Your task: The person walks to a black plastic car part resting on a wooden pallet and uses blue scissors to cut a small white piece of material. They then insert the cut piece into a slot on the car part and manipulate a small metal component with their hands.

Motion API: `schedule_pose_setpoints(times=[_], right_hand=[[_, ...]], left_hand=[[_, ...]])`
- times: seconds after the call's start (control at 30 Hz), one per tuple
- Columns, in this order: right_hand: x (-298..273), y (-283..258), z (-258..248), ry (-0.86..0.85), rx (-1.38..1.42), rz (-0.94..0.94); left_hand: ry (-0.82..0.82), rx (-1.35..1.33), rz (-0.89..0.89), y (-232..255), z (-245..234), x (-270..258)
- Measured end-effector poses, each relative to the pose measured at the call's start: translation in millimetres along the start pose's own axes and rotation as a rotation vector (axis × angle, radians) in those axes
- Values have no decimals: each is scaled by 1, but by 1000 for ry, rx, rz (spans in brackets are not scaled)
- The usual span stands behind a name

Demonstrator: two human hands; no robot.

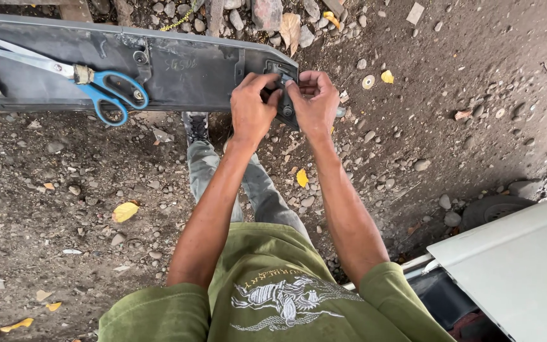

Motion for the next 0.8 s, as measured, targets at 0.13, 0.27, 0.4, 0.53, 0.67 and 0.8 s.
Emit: schedule_pose_setpoints(times=[0.13, 0.27, 0.4, 0.53, 0.67, 0.8], right_hand=[[0, 0, -2, -4, -22, -20], [1, -2, -1, -15, -51, -4], [1, -2, -3, -45, -43, 14], [1, 3, -3, -47, -31, -5], [0, 4, -4, -66, 57, -18], [0, -1, -4, -31, -13, -1]], left_hand=[[66, -22, -30, 6, -8, -10], [-36, 132, 0, 12, -7, -19], [-137, 223, 15, 9, -1, -24], [-190, 306, 66, 9, -2, -25], [-220, 385, 112, 6, 10, -29], [-200, 484, 112, 0, 21, -30]])
Point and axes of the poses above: each hand's wrist, its own x-axis towards the middle knuckle, its own z-axis out of the palm, y = z × x, the point moved 2 cm from there along x, towards the middle knuckle, and after that the axes turned 2 degrees about -y, right-handed, at the moved point
